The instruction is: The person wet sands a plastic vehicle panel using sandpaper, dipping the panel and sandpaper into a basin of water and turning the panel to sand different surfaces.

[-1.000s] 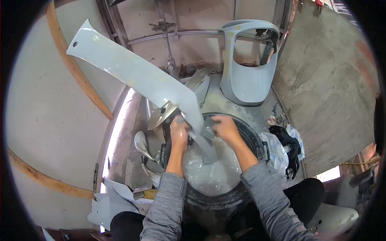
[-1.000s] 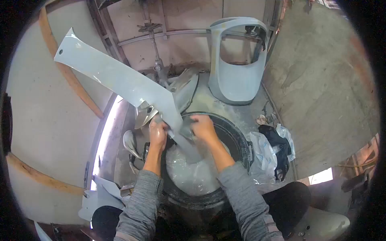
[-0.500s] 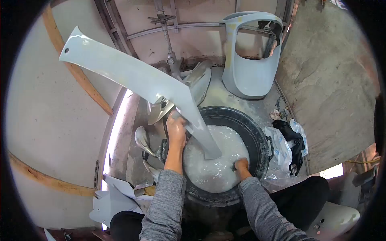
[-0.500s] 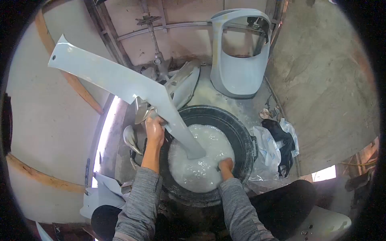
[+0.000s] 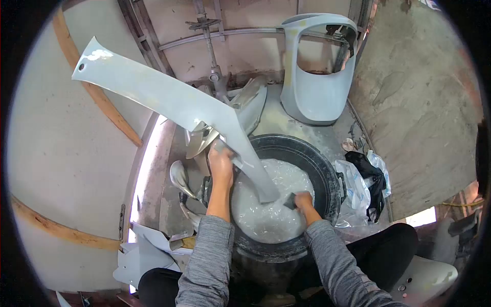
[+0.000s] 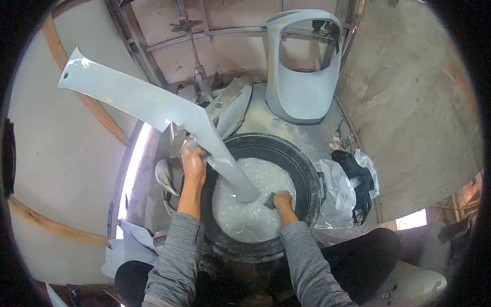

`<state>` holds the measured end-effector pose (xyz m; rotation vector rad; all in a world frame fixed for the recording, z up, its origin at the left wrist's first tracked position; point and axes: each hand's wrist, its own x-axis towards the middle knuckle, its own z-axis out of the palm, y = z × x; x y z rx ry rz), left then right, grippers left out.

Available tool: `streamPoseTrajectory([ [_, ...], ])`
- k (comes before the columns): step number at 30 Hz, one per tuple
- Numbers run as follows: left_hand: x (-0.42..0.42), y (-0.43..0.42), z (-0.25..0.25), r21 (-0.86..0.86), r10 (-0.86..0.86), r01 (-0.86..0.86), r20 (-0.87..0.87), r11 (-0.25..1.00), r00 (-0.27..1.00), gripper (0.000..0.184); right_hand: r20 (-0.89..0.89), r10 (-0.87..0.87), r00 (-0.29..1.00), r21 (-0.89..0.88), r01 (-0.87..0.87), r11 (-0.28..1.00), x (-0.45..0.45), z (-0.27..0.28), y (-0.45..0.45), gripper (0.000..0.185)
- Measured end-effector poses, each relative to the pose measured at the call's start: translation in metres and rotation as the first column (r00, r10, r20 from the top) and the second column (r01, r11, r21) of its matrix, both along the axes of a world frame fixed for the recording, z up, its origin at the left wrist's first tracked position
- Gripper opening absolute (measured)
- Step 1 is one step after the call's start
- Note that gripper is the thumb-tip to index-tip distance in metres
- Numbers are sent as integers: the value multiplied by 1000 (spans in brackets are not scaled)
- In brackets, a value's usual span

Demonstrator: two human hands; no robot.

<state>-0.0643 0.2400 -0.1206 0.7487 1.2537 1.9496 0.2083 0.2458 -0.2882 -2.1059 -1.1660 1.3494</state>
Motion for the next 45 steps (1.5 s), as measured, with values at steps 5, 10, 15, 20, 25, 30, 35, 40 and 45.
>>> streamPoseTrajectory([
  [5,11,-11,20,-82,-8,4,-45,997,999,36,180,-72,981,-95,90,991,44,-128,8,30],
  [10,11,0,10,-4,-12,12,-83,1000,996,42,-613,-61,787,-149,-39,988,0,15,24,21],
  [15,21,7,13,7,58,-58,-121,998,991,44,-455,563,690,313,-468,827,-72,235,26,26],
  [20,25,19,9,-19,183,-196,-275,980,944,44,63,774,629,589,-650,480,-96,283,12,29],
  [25,31,26,-15,-116,266,-332,-385,936,884,47,90,617,782,545,-557,627,-75,243,11,30],
  [30,33,7,13,-244,75,-114,-164,963,984,50,206,299,932,319,-353,880,-24,88,18,24],
  [35,18,4,-3,-175,-46,-27,-402,984,914,55,360,170,918,-5,-180,984,33,-72,1,25],
  [40,22,-5,11,-197,-77,-26,-496,980,865,56,142,51,989,-156,-28,987,63,-168,23,25],
  [45,22,4,-10,-122,-31,-38,-523,992,852,55,-445,189,875,-60,-240,969,2,80,17,21],
])
